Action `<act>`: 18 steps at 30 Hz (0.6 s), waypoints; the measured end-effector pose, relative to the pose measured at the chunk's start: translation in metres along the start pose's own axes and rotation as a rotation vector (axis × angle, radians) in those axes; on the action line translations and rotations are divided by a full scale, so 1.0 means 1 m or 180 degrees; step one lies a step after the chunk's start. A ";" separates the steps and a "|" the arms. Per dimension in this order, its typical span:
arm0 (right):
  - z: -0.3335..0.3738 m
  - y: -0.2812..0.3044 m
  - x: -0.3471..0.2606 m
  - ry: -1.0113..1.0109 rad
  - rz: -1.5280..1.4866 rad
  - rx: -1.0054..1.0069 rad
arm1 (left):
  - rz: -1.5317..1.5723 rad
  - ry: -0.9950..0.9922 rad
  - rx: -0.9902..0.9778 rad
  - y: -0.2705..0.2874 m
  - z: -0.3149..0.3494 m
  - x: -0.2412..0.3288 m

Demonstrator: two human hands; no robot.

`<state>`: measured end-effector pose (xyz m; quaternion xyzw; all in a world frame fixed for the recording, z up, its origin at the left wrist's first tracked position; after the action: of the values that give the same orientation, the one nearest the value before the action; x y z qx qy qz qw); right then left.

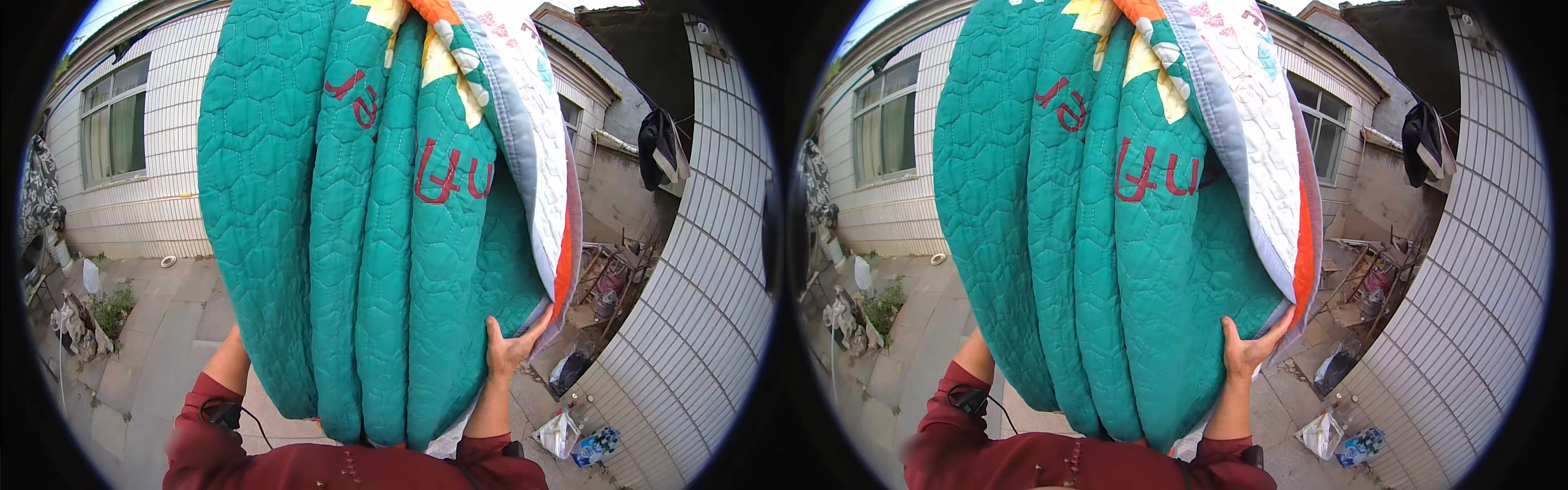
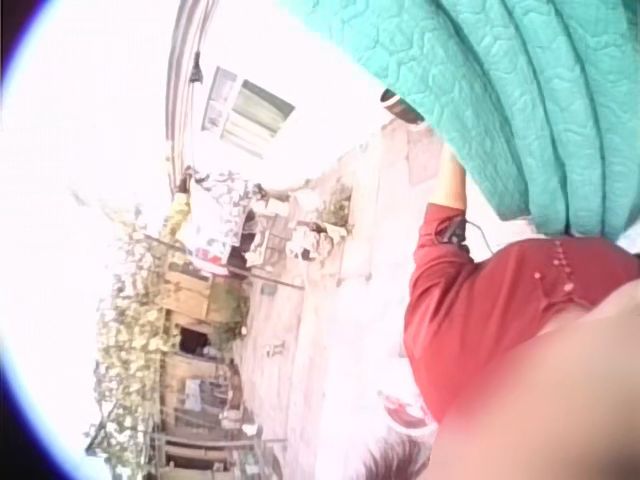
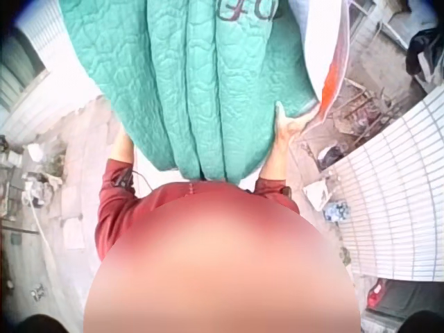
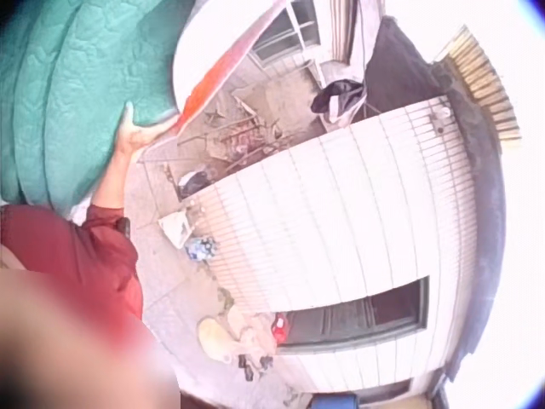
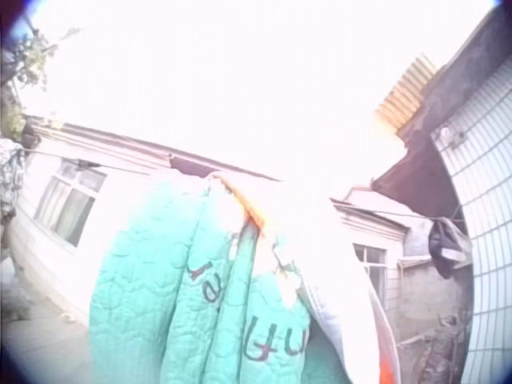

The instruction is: The person folds a large quilt outdoors and places it on a clothesline. They then move a small stool and carry a pillowcase indoors. Inside a utility room, they load several pieces of clothing into a top-loading washing machine and start the cycle.

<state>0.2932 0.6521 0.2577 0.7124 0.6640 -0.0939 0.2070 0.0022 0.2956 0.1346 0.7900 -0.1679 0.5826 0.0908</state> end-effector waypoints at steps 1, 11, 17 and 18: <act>-0.013 -0.003 0.012 -0.0104 -0.0823 -0.0294 | 0.0353 -0.0135 0.0248 -0.017 0.001 0.008; -0.307 0.083 0.134 -0.0712 -0.3770 -0.1898 | 0.1437 -0.0914 0.1851 -0.139 0.025 0.038; -0.524 0.133 0.170 -0.0201 -0.0372 0.1954 | 0.1415 -0.1169 0.2271 -0.122 0.030 0.042; -0.521 0.113 0.166 -0.0739 -0.0777 0.1720 | 0.1392 -0.1205 0.2318 -0.117 0.035 0.049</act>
<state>0.3481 1.0181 0.6763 0.6412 0.6675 -0.3718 0.0719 0.0896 0.3843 0.1766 0.8090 -0.1288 0.4546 -0.3498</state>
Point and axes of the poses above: each hand's wrist, its own z-axis away from the middle knuckle, its own y-axis out of the back of the hand, x = y × z, the point moved 6 cm from there along -z, towards the middle knuckle, and after that the axes turned 4 degrees about z, right-handed, at the moved point
